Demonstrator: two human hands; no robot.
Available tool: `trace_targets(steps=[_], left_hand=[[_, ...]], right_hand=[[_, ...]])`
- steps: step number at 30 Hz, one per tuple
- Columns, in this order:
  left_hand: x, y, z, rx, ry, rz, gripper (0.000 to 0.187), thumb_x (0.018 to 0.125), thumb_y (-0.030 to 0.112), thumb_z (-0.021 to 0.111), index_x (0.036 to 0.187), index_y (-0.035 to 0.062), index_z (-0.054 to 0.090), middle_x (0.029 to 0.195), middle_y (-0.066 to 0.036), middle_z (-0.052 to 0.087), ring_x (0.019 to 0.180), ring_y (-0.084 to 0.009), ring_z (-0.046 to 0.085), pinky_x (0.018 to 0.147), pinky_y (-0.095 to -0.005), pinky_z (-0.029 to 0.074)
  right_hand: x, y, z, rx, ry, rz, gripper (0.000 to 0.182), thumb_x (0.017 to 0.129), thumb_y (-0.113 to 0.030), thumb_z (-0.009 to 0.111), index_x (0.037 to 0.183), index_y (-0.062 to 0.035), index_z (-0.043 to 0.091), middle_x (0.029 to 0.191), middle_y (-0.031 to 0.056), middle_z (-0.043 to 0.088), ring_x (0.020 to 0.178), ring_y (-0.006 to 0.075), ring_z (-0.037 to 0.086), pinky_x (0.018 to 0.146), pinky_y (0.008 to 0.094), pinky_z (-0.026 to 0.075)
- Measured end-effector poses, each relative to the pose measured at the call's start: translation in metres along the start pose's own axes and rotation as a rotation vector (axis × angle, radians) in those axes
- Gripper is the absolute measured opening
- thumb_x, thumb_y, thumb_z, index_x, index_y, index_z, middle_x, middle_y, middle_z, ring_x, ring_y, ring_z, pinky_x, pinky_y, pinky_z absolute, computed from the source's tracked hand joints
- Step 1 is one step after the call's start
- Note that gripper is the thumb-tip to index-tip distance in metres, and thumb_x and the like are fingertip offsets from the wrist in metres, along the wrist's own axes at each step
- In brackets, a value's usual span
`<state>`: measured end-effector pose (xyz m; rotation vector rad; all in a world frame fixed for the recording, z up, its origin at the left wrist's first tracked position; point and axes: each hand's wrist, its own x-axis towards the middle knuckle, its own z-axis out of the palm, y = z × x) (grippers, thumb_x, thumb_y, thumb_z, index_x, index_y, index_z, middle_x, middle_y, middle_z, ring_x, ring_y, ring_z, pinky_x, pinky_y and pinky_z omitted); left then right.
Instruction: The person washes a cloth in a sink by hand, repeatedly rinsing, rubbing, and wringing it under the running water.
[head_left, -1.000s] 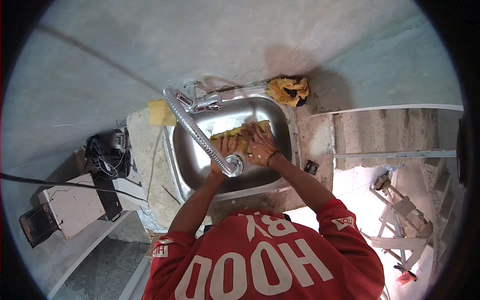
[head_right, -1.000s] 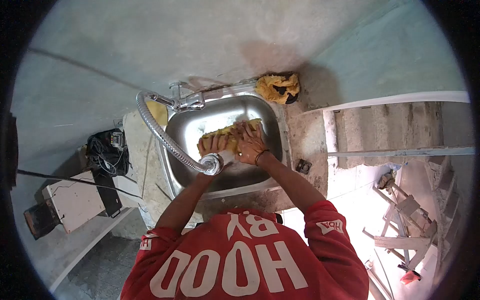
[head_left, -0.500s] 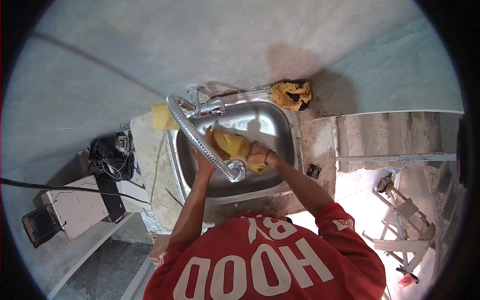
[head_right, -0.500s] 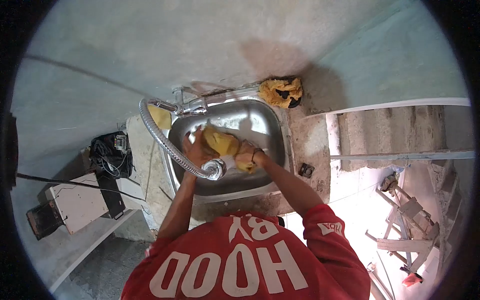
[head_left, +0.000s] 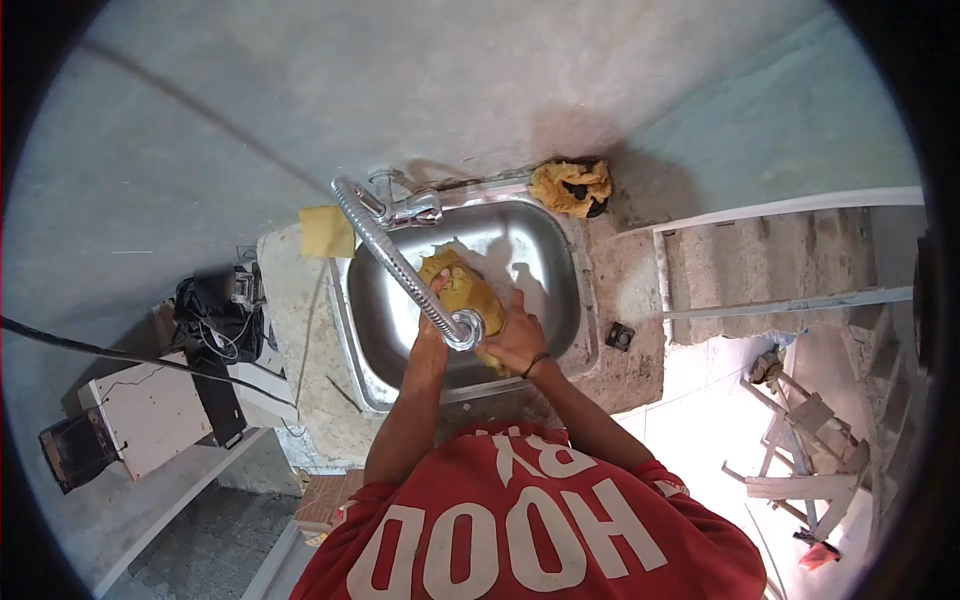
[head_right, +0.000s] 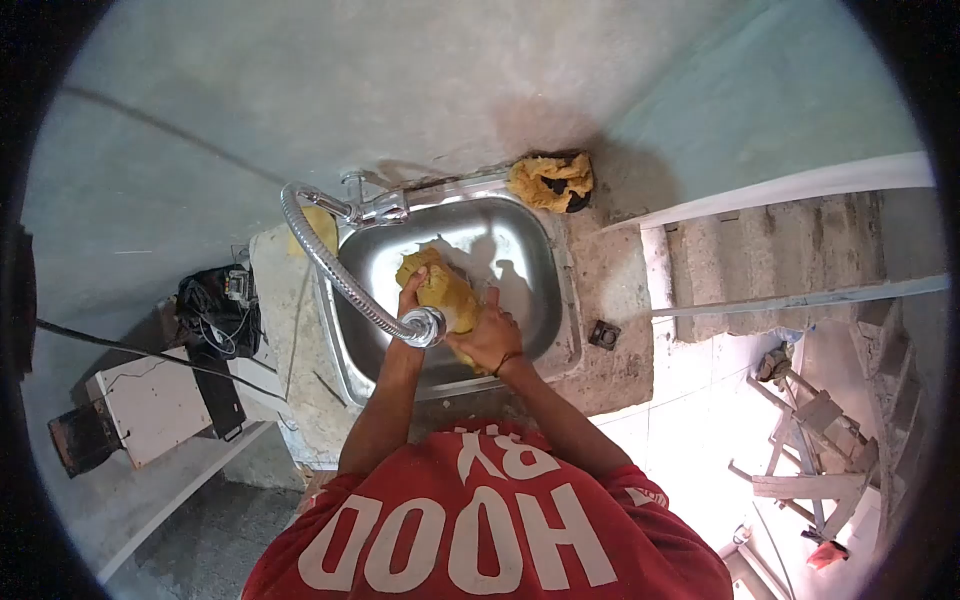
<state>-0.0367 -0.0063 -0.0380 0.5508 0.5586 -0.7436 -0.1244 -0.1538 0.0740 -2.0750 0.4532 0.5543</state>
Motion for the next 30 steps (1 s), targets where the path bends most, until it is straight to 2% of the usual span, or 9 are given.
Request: trace_targets(steps=[5, 11, 13, 17, 22, 25, 27, 29, 30], left_hand=[[-0.018, -0.026, 0.013, -0.212, 0.008, 0.051, 0.049, 0.095, 0.041, 0.066, 0.134, 0.0107, 0.063, 0.119, -0.012, 0.073, 0.112, -0.034, 0.07, 0.103, -0.0546, 0.055], [-0.019, -0.022, 0.005, -0.153, -0.074, 0.106, 0.05, 0.096, 0.038, 0.065, 0.135, 0.0073, 0.062, 0.121, -0.013, 0.073, 0.111, -0.0323, 0.071, 0.103, -0.0536, 0.055], [-0.017, -0.019, -0.002, -0.184, -0.119, 0.162, 0.049, 0.098, 0.037, 0.061, 0.136, 0.0056, 0.06, 0.122, -0.014, 0.072, 0.109, -0.0318, 0.072, 0.098, -0.0498, 0.059], [-0.012, -0.01, -0.029, -0.152, -0.22, 0.25, 0.053, 0.105, 0.037, 0.051, 0.145, 0.0025, 0.054, 0.129, -0.016, 0.069, 0.111, -0.0326, 0.072, 0.094, -0.0475, 0.061], [-0.013, 0.014, -0.04, -0.324, -0.279, 0.188, 0.081, 0.103, 0.071, 0.039, 0.153, 0.0073, 0.05, 0.141, -0.017, 0.062, 0.125, -0.0386, 0.064, 0.111, -0.0594, 0.049], [-0.016, 0.02, -0.032, -0.341, -0.669, 0.18, 0.07, 0.108, 0.059, 0.045, 0.158, 0.0098, 0.043, 0.143, -0.015, 0.062, 0.137, -0.037, 0.055, 0.118, -0.0607, 0.044], [-0.03, 0.022, -0.016, -0.248, -0.777, 0.297, 0.075, 0.107, 0.059, 0.046, 0.161, 0.0075, 0.038, 0.153, -0.013, 0.055, 0.14, -0.0336, 0.053, 0.118, -0.0544, 0.046], [-0.04, 0.026, -0.004, 1.488, -0.186, 0.65, 0.075, 0.107, 0.054, 0.05, 0.162, 0.0051, 0.036, 0.16, -0.013, 0.049, 0.145, -0.0312, 0.05, 0.12, -0.0467, 0.046], [-0.046, 0.03, 0.006, 1.569, -0.302, 0.572, 0.081, 0.102, 0.05, 0.062, 0.163, 0.0047, 0.032, 0.166, -0.014, 0.042, 0.146, -0.0295, 0.05, 0.12, -0.0411, 0.046]], right_hand=[[-0.023, 0.017, 0.015, -0.361, 0.225, -0.107, 0.133, 0.066, -0.05, 0.092, 0.164, -0.0042, 0.014, 0.133, 0.0288, 0.064, 0.13, 0.0427, 0.06, 0.107, 0.0474, 0.051], [0.026, 0.085, 0.034, 0.457, -0.125, -0.229, 0.105, 0.071, -0.035, 0.096, 0.154, -0.0006, 0.042, 0.138, 0.0138, 0.065, 0.128, 0.0262, 0.062, 0.11, 0.0413, 0.049], [0.024, 0.063, 0.016, 0.854, -0.559, 0.174, 0.086, 0.074, -0.03, 0.095, 0.144, -0.0008, 0.056, 0.135, 0.0078, 0.067, 0.122, 0.0186, 0.062, 0.105, 0.0382, 0.051], [0.043, 0.08, 0.029, 0.747, -0.571, 0.205, 0.081, 0.072, -0.027, 0.095, 0.14, 0.0003, 0.06, 0.13, 0.0087, 0.069, 0.115, 0.0204, 0.066, 0.101, 0.0387, 0.053], [0.062, 0.069, 0.031, 0.316, -0.417, -0.397, 0.076, 0.075, -0.038, 0.089, 0.136, -0.0026, 0.061, 0.121, 0.0099, 0.072, 0.106, 0.0253, 0.07, 0.099, 0.0402, 0.054], [0.065, 0.049, 0.006, -0.268, -0.179, -0.37, 0.066, 0.079, -0.04, 0.084, 0.131, -0.0052, 0.062, 0.12, 0.011, 0.071, 0.107, 0.0321, 0.07, 0.097, 0.0422, 0.056], [0.081, 0.069, 0.013, 0.368, -0.155, -0.71, 0.058, 0.081, -0.035, 0.08, 0.129, -0.0093, 0.062, 0.118, 0.0112, 0.068, 0.104, 0.0363, 0.068, 0.092, 0.0426, 0.057], [0.066, 0.029, -0.032, -0.459, 0.135, -0.778, 0.054, 0.08, -0.029, 0.078, 0.131, -0.0147, 0.065, 0.112, 0.0078, 0.064, 0.1, 0.0303, 0.066, 0.087, 0.0404, 0.057], [0.07, 0.032, -0.038, -0.509, 0.194, -0.864, 0.044, 0.087, -0.031, 0.071, 0.129, -0.0174, 0.065, 0.113, 0.0047, 0.064, 0.108, 0.0289, 0.065, 0.085, 0.043, 0.058]])
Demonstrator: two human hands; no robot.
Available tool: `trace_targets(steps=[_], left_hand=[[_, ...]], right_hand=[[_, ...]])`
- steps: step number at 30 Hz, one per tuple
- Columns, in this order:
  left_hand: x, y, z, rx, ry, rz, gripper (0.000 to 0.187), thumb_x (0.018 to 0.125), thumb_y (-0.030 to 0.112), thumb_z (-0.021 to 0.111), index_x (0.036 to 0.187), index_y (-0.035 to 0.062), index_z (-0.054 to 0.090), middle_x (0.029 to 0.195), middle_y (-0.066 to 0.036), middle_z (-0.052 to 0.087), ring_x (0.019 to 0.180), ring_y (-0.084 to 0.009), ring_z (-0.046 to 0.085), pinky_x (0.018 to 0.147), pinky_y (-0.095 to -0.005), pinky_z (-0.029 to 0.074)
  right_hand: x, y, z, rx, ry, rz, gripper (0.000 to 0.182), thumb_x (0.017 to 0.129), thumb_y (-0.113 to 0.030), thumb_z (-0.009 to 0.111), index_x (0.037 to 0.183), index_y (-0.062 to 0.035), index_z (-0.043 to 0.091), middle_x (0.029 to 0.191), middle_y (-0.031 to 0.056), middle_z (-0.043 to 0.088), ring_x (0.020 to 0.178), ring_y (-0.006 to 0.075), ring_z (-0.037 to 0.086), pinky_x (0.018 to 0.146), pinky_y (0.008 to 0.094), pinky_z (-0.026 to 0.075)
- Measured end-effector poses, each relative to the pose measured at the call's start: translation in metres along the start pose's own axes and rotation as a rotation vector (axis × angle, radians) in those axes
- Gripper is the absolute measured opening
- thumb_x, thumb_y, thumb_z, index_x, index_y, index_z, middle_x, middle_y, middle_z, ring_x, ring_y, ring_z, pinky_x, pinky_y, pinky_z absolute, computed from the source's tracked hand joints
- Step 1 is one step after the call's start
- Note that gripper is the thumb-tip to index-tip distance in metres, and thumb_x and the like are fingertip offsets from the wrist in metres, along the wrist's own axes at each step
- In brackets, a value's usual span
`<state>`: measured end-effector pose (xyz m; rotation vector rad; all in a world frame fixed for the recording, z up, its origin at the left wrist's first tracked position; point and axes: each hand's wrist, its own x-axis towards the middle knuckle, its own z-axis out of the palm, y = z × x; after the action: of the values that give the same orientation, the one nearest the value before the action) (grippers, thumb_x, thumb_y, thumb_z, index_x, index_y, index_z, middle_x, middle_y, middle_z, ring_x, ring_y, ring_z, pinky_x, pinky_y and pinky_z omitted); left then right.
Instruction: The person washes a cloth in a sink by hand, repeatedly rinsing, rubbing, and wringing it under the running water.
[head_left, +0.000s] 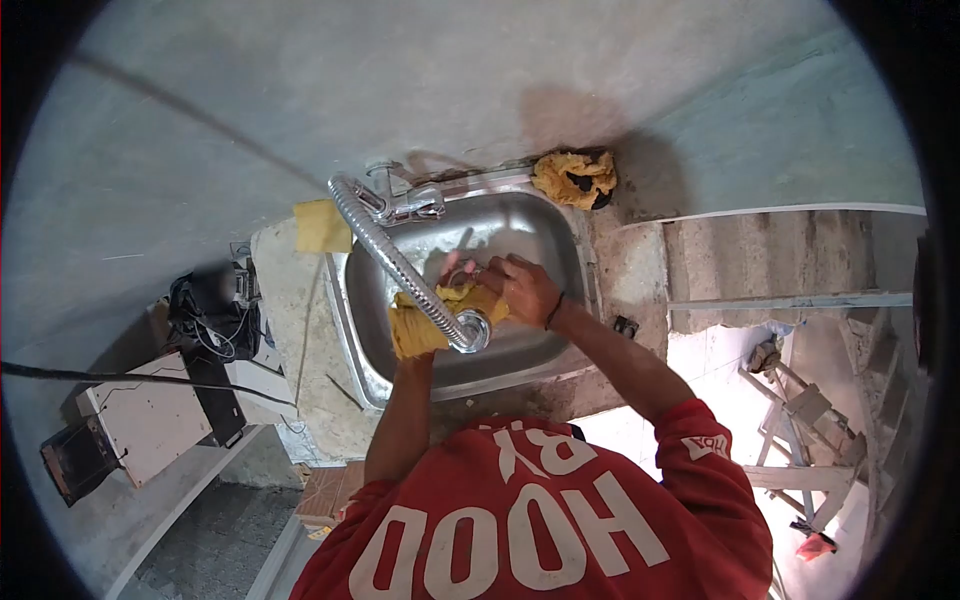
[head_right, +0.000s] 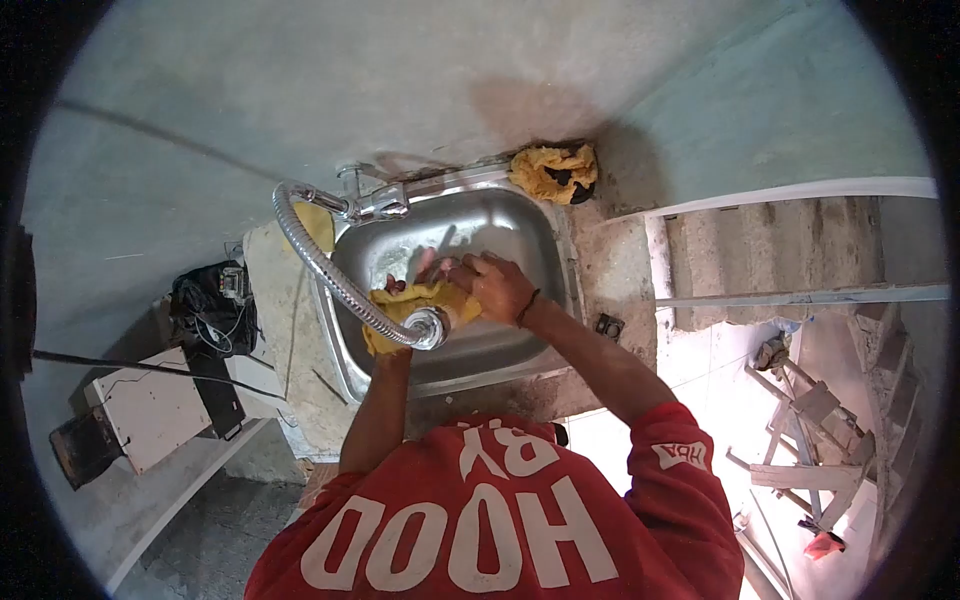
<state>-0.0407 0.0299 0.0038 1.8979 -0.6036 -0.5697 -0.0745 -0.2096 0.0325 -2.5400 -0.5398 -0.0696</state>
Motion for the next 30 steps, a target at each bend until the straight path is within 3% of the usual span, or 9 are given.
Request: trace_targets(steps=[7, 10, 15, 20, 22, 23, 26, 28, 30], left_hand=[[0.011, 0.004, -0.017, -0.166, -0.243, 0.193, 0.094, 0.092, 0.043, 0.077, 0.163, 0.0052, 0.029, 0.156, -0.018, 0.05, 0.135, -0.028, 0.06, 0.113, -0.0405, 0.05], [0.022, 0.004, -0.036, -0.035, -0.381, 0.2, 0.093, 0.09, 0.04, 0.079, 0.162, 0.0057, 0.031, 0.149, -0.019, 0.055, 0.132, -0.031, 0.062, 0.11, -0.0433, 0.052], [0.071, 0.018, -0.021, 0.197, -0.59, 0.186, 0.09, 0.087, 0.034, 0.082, 0.159, 0.0066, 0.035, 0.137, -0.02, 0.063, 0.126, -0.0361, 0.065, 0.104, -0.0479, 0.055], [0.066, 0.034, -0.026, 0.383, -0.738, 0.16, 0.089, 0.084, 0.03, 0.084, 0.157, 0.0073, 0.038, 0.127, -0.021, 0.07, 0.122, -0.0401, 0.068, 0.099, -0.0516, 0.057], [0.065, 0.06, -0.027, 0.777, -0.596, 0.28, 0.043, 0.095, 0.021, 0.07, 0.133, 0.004, 0.058, 0.104, -0.02, 0.071, 0.099, -0.0405, 0.072, 0.076, -0.053, 0.058], [0.07, 0.061, -0.019, 0.776, -0.596, 0.275, 0.043, 0.095, 0.021, 0.07, 0.133, 0.004, 0.058, 0.104, -0.02, 0.071, 0.099, -0.0405, 0.072, 0.076, -0.053, 0.058], [0.078, 0.058, -0.011, 0.872, -0.788, -0.054, 0.047, 0.088, 0.019, 0.071, 0.134, 0.0109, 0.063, 0.104, -0.016, 0.072, 0.093, -0.0382, 0.071, 0.08, -0.0485, 0.057], [0.07, 0.058, -0.031, 0.675, -0.61, 0.374, 0.052, 0.085, 0.023, 0.073, 0.136, 0.0193, 0.067, 0.104, -0.015, 0.072, 0.098, -0.0357, 0.071, 0.087, -0.0463, 0.057], [0.071, 0.039, -0.033, 0.627, -0.574, 0.475, 0.057, 0.082, 0.024, 0.074, 0.139, 0.0206, 0.066, 0.106, -0.015, 0.071, 0.1, -0.0357, 0.071, 0.087, -0.0458, 0.058]], right_hand=[[0.011, 0.017, -0.059, -0.297, 0.066, -0.355, 0.048, 0.088, -0.028, 0.065, 0.136, -0.0209, 0.067, 0.103, 0.0001, 0.058, 0.093, 0.0243, 0.06, 0.081, 0.0374, 0.057], [0.007, 0.019, -0.05, -0.318, -0.153, -0.242, 0.044, 0.091, -0.024, 0.065, 0.134, -0.0214, 0.067, 0.105, 0.0023, 0.065, 0.101, 0.027, 0.065, 0.083, 0.0415, 0.059], [0.002, 0.014, -0.012, -0.184, -0.901, 0.35, 0.059, 0.073, -0.027, 0.082, 0.128, -0.0125, 0.065, 0.118, 0.0173, 0.074, 0.109, 0.0335, 0.074, 0.091, 0.0459, 0.06], [-0.014, 0.028, 0.005, -0.044, -0.854, 0.489, 0.057, 0.063, -0.028, 0.087, 0.114, -0.008, 0.072, 0.1, 0.0174, 0.078, 0.091, 0.0337, 0.078, 0.082, 0.0433, 0.064], [-0.022, 0.026, 0.004, 0.0, -0.86, 0.531, 0.05, 0.063, -0.027, 0.088, 0.107, -0.0075, 0.075, 0.092, 0.0164, 0.079, 0.087, 0.0336, 0.078, 0.078, 0.0436, 0.064], [-0.03, 0.027, 0.004, 0.246, -0.823, 0.669, 0.045, 0.063, -0.025, 0.089, 0.103, -0.0074, 0.076, 0.086, 0.015, 0.079, 0.081, 0.0318, 0.078, 0.073, 0.0422, 0.064], [-0.053, 0.02, 0.01, 0.678, -0.822, 0.738, 0.04, 0.074, -0.025, 0.086, 0.105, -0.0029, 0.074, 0.093, 0.0142, 0.078, 0.087, 0.0257, 0.076, 0.076, 0.0392, 0.062], [-0.077, 0.002, 0.021, 0.856, -0.861, 0.679, 0.042, 0.083, -0.027, 0.082, 0.112, 0.0014, 0.071, 0.106, 0.015, 0.077, 0.099, 0.0214, 0.074, 0.084, 0.0377, 0.061], [-0.106, -0.032, 0.044, 1.247, -0.388, 0.635, 0.029, 0.091, -0.024, 0.074, 0.106, 0.0004, 0.073, 0.103, 0.0112, 0.076, 0.09, 0.018, 0.073, 0.077, 0.0331, 0.059]])
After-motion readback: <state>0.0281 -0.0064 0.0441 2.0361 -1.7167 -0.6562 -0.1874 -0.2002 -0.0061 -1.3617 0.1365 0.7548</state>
